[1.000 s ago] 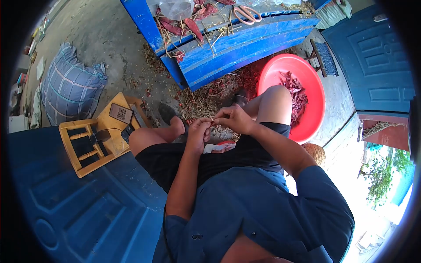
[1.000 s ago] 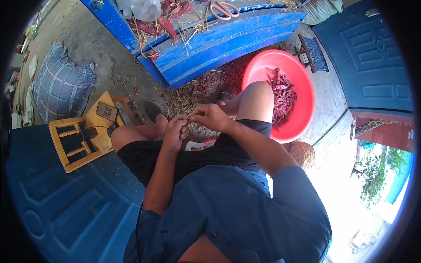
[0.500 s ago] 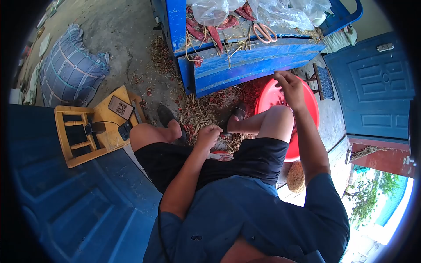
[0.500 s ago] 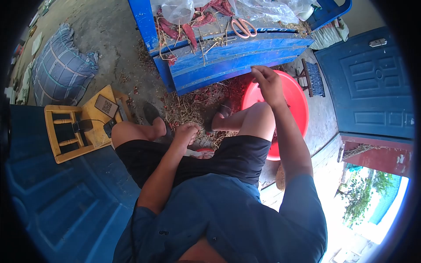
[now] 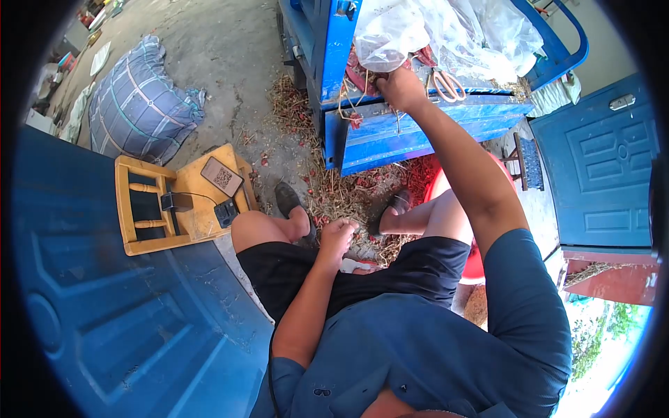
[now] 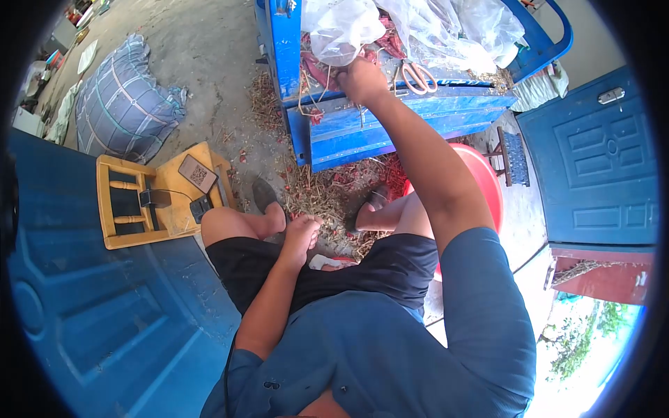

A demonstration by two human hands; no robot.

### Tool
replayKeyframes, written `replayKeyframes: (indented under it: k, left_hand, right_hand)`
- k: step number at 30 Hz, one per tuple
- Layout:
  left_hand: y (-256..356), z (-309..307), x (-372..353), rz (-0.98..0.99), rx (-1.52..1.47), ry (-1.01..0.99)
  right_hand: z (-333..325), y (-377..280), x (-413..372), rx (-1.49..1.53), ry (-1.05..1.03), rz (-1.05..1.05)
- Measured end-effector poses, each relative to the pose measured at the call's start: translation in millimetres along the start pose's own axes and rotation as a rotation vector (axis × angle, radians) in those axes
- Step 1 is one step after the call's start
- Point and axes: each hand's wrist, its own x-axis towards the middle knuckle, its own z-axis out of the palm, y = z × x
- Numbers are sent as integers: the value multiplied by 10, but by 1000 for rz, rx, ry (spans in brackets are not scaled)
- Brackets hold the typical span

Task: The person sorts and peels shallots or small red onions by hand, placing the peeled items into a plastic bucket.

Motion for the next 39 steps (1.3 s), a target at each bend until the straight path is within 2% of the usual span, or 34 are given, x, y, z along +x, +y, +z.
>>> replayKeyframes:
  k: [2,3,4,6,7,10,12,13,15,16,18,22,24,25,26,28,32,34,37,39]
  left_hand:
    - [-6,69,33,5,22,-17]
    - [6,126,32,1,33,-21]
    - [11,175,34,-2,45,-23]
    - [-11,243,46,0,54,-46]
    - [-20,270,48,-12,73,-40]
    - [-108,260,42,-26,86,-55]
    - [-91,240,63,-3,71,-72]
    - [-77,224,56,-32,71,-43]
    - [-99,182,65,-34,43,-10]
    - [-127,163,79,-30,49,-6]
    - [-172,122,122,-17,119,22]
    - [-293,71,145,53,-8,35]
    - [-313,-18,275,116,55,100]
    - [-284,-36,280,124,94,111]
    - [-276,-40,287,130,133,123]
    - [-274,-13,289,153,94,122]
    - [-288,7,249,174,85,131]
    - [-254,64,251,157,37,122]
    - [-205,160,215,159,32,169]
    - [-180,139,193,-47,103,81]
  right_hand:
    - [10,147,-95,162,46,-21]
    - [39,228,-130,186,144,-47]
    - [-13,256,-188,181,154,-42]
    - [-76,316,-391,618,165,-27]
    - [-121,340,-493,617,175,-23]
    - [-224,377,-892,874,133,41]
    - [-127,424,-1403,999,-138,107]
    - [-3,414,-1715,1088,-293,222]
    - [478,570,-2310,1062,-640,294]
    - [873,640,-2619,1367,-856,301]
    - [1025,376,-3021,1324,-969,283]
    - [1284,21,-3344,1509,-906,285]
    - [1442,-25,-3333,1171,-524,2]
    - [1286,-87,-3305,971,-428,-80]
    - [1293,-118,-3302,970,-424,-81]
    - [1328,-193,-3314,721,-18,-231]
    - [1430,-294,-3322,650,56,-60]
    - [1489,-328,-3308,610,174,69]
    - [1677,-217,-3263,611,201,168]
    - [1785,-172,-3252,616,178,229]
